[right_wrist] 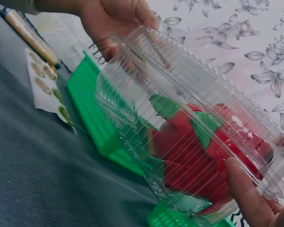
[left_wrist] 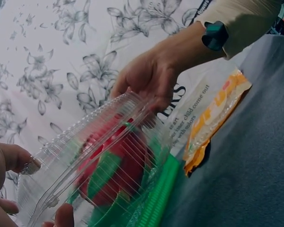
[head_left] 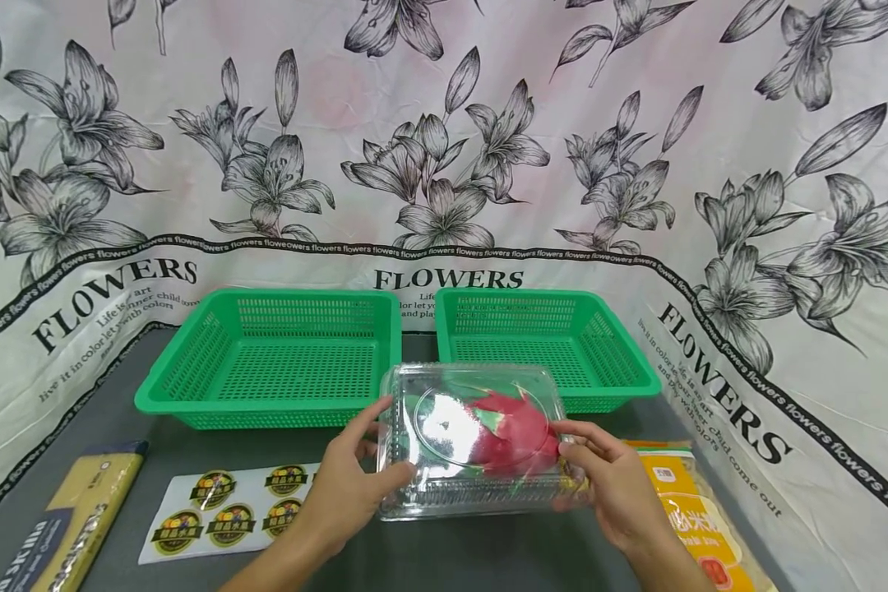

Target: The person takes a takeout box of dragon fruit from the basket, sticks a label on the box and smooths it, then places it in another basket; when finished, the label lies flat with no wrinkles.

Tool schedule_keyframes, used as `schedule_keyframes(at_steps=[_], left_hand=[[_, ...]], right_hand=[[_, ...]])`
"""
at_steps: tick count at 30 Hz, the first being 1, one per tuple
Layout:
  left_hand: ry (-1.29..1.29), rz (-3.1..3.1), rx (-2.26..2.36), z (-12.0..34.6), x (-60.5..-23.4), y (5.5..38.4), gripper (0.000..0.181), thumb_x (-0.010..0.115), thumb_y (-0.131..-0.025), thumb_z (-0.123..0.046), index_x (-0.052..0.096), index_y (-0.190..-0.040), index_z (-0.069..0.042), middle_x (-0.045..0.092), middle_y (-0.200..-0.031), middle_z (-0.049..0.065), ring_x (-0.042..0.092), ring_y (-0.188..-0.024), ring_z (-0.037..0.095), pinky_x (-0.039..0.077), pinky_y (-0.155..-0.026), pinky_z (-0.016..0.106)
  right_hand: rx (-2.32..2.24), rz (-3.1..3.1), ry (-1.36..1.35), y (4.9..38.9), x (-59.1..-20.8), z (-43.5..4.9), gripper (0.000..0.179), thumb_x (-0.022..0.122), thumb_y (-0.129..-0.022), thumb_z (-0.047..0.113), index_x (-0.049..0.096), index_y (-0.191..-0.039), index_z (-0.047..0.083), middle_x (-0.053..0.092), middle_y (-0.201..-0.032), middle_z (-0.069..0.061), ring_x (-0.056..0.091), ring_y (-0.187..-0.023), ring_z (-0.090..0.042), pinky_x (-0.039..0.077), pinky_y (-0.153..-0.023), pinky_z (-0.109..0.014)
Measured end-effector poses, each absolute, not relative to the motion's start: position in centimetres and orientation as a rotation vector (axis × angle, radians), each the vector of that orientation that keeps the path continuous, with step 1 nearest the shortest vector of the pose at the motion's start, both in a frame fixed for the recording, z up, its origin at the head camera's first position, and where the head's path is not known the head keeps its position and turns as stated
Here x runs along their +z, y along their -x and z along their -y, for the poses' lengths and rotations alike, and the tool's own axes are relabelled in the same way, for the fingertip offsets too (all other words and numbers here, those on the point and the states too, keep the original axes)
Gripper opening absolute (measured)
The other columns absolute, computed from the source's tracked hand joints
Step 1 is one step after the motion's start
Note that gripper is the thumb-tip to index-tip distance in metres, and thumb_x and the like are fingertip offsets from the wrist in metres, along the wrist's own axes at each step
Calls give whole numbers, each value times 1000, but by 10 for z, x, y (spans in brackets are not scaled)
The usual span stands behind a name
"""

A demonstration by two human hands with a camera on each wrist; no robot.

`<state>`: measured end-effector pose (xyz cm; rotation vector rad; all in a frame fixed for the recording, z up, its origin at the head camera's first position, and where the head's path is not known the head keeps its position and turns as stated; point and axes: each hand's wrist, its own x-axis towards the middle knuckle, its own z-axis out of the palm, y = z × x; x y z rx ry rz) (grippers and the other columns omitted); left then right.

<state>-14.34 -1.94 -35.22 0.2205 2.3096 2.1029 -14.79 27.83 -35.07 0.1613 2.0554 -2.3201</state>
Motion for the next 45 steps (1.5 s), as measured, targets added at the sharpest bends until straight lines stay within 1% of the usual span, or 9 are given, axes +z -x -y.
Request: schedule_keyframes(at_steps=[3,7,11,19,22,25,34,39,45], left_hand=[[-189,-2285,2104,22,-358,140,78,76,-79,-7,41,-147,-16,42,-127,16,35,-95,29,39,-60,36],[-146,-2279,2090,27,-367,137,79,77,-78,-7,40,-147,-18,43,-126,15,34,-97,30,38,-66,37],[-127,-2269,2075,31,-374,135,78,77,-79,-8,40,-148,-17,41,-123,15,35,-96,30,36,-71,40],[-106,-2218,2076,32,-388,136,77,76,-80,-5,41,-147,-16,41,-124,17,38,-97,31,39,-69,39],[-113,-2223,2084,33,-393,137,77,76,-79,-3,41,-147,-15,42,-125,17,38,-98,31,39,-71,39],[-119,-2243,2091,34,-397,138,77,77,-78,-2,42,-146,-15,42,-123,16,38,-98,29,37,-73,40],[-132,-2235,2098,33,-402,133,75,77,-80,-7,42,-146,-14,44,-125,15,40,-99,29,39,-79,41],[-114,-2254,2067,32,-409,132,74,78,-80,-9,43,-146,-13,44,-123,15,43,-99,29,39,-81,44],[-94,-2223,2088,33,-418,135,75,77,-79,-5,43,-146,-10,45,-125,15,43,-99,28,39,-80,43]], right_hand=[[-2318,-2048,-176,145,-356,-276,22,63,-93,8,68,-113,2,45,-110,-17,48,-85,-26,53,-56,-57],[-2325,-2033,-170,142,-365,-273,28,63,-93,7,64,-119,-3,43,-117,-16,47,-93,-28,53,-57,-58],[-2340,-2022,-198,139,-375,-270,31,63,-92,7,62,-120,-5,47,-117,-17,47,-98,-31,52,-56,-59],[-2377,-2009,-259,139,-394,-265,32,64,-89,3,63,-120,-7,51,-117,-18,52,-90,-30,51,-52,-59],[-2387,-2006,-275,140,-399,-264,33,66,-88,3,63,-120,-7,51,-118,-18,55,-87,-31,51,-52,-59],[-2395,-1994,-279,139,-401,-262,33,66,-87,2,63,-119,-7,50,-121,-18,54,-88,-31,51,-52,-60],[-2393,-2015,-263,135,-402,-264,32,64,-88,1,62,-119,-9,53,-117,-18,56,-89,-32,51,-51,-59],[-2386,-2013,-251,134,-409,-265,34,64,-88,2,61,-121,-8,57,-111,-17,55,-89,-26,51,-50,-59],[-2383,-1983,-263,135,-420,-264,34,64,-89,3,61,-121,-7,56,-114,-16,53,-97,-30,50,-51,-60]])
